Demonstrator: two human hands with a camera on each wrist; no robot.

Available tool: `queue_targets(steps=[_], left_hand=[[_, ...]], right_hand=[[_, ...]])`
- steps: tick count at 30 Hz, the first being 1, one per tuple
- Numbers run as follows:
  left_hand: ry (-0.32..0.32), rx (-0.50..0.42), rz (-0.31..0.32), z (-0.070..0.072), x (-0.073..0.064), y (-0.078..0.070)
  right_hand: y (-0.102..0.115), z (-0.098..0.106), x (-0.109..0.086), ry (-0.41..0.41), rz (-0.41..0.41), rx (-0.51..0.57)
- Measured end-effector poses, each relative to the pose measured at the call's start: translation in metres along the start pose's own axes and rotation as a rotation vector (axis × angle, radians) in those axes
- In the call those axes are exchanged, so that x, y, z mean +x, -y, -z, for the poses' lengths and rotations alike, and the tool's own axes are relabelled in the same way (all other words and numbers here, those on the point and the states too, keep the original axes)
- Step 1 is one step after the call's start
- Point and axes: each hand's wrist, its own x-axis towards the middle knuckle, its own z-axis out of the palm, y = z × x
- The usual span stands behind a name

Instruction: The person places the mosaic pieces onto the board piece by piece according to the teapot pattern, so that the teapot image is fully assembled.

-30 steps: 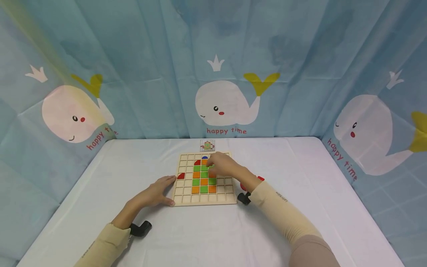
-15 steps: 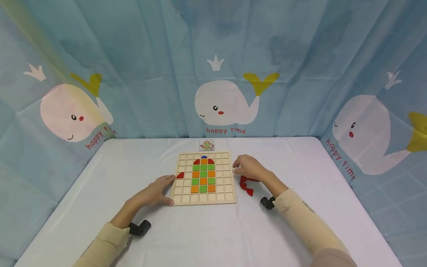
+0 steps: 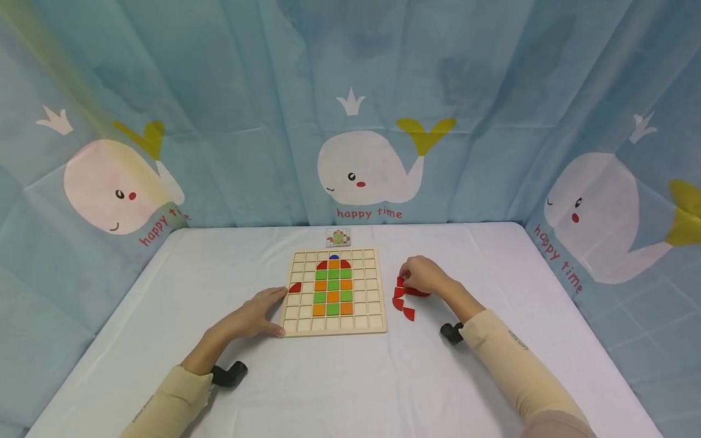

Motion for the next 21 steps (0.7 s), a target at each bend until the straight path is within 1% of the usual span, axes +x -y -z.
queue_targets(steps=[2, 5, 12, 21], left_hand=[[-0.003, 0.003, -0.012, 0.0, 0.0, 0.001], [-0.004, 0.005, -0.014, 0.0, 0.0, 0.001], [-0.002, 0.003, -0.004, 0.0, -0.002, -0.001], [-0.005, 0.0, -0.003, 0.0, -0.001, 0.0]], right_hand=[[0.001, 0.001, 0.002, 0.006, -0.02, 0.014], [0.001, 0.001, 0.005, 0.013, -0.043, 0.025], [0.007, 0.001, 0.009, 0.035, -0.056, 0.01], [0.011, -0.001, 0.012, 0.025, 0.007, -0.06]])
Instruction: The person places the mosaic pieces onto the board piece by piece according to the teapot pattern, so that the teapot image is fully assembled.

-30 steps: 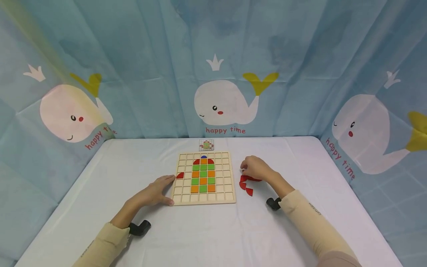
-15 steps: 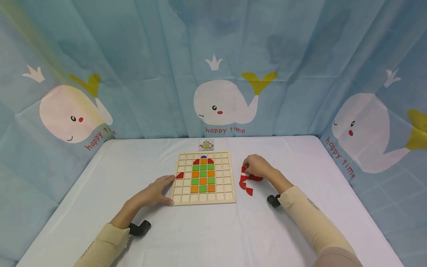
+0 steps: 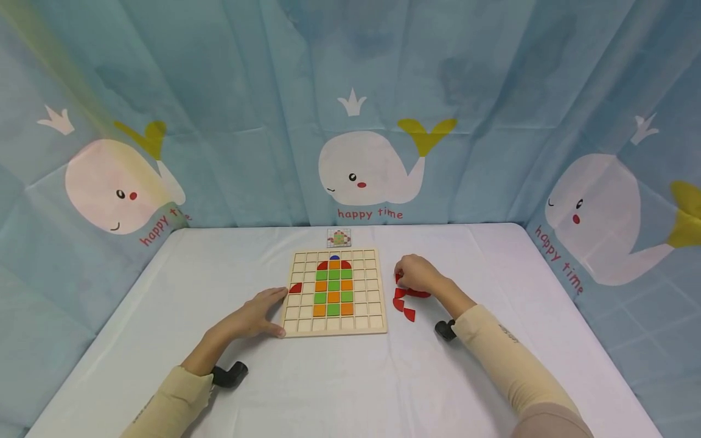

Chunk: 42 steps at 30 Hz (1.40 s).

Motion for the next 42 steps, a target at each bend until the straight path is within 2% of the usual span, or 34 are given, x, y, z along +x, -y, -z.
queue_targets(steps=[17, 24, 32, 42], left_hand=[[0.002, -0.009, -0.008, 0.0, -0.001, 0.0], [0.007, -0.007, 0.011, 0.002, -0.001, -0.003], [0.014, -0.003, 0.009, 0.005, -0.003, -0.004], [0.019, 0.001, 0.016, 0.004, -0.003, -0.005]], right_hand=[[-0.001, -0.003, 0.001, -0.003, -0.003, -0.016], [0.0, -0.002, 0.001, -0.015, 0.007, -0.002], [0.012, 0.003, 0.002, -0.069, 0.102, 0.018], [0.042, 0.007, 0.009, -0.089, 0.235, -0.004]])
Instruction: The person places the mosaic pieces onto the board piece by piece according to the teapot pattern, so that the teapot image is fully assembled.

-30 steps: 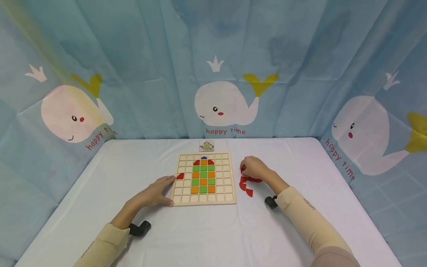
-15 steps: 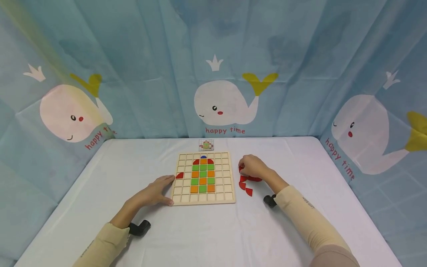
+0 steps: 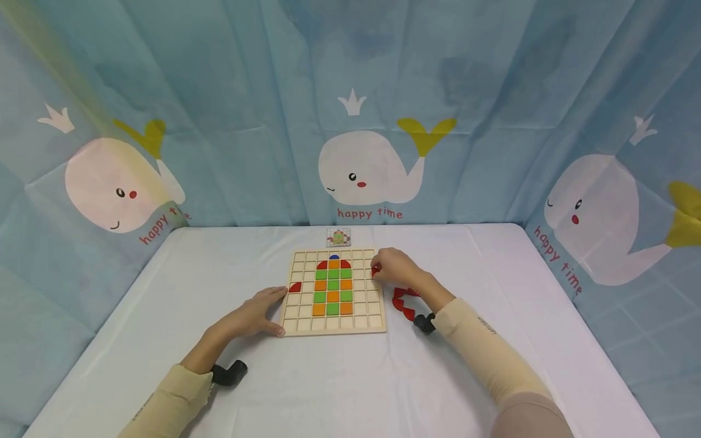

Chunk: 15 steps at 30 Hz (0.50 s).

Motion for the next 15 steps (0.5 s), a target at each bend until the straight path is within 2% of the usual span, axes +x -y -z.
queue_targets(steps=[15], left_hand=[[-0.009, 0.01, -0.006, -0.002, 0.001, 0.001]], right_hand=[[0.039, -0.003, 0.029, 0.016, 0.076, -0.015]])
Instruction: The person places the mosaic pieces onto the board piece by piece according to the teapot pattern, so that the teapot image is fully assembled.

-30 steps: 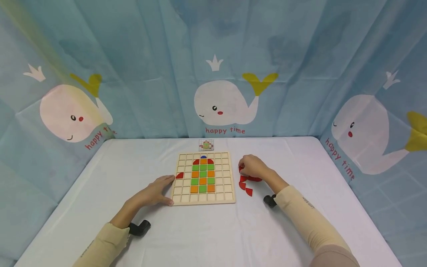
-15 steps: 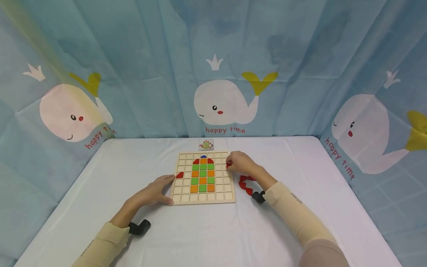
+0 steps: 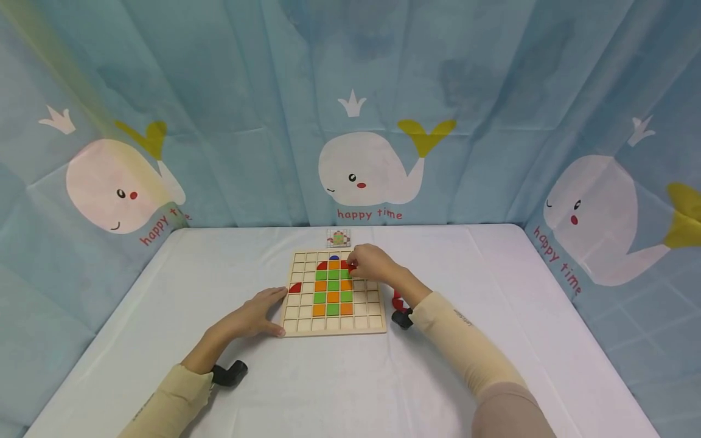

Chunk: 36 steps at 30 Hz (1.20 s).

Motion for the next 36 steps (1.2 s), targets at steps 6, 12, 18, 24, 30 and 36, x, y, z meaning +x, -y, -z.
queue_targets(steps=[6, 12, 18, 24, 30, 36], left_hand=[[0.001, -0.005, 0.006, 0.001, -0.002, 0.0], [-0.003, -0.003, -0.002, 0.002, -0.003, -0.001], [-0.002, -0.003, 0.001, 0.002, -0.002, -0.002], [0.009, -0.006, 0.007, 0.003, -0.001, -0.003], [0.007, -0.001, -0.002, 0.003, -0.001, -0.003], [0.016, -0.001, -0.009, 0.004, -0.001, -0.002]], right_hand=[[0.013, -0.004, 0.009, 0.007, 0.042, -0.003], [0.024, -0.007, 0.016, -0.003, 0.103, -0.03], [0.033, -0.012, 0.024, 0.006, 0.16, -0.072], [0.044, -0.016, 0.034, 0.029, 0.172, -0.092], [0.053, -0.023, 0.043, 0.057, 0.189, -0.11], [0.062, -0.031, 0.049, 0.071, 0.173, -0.091]])
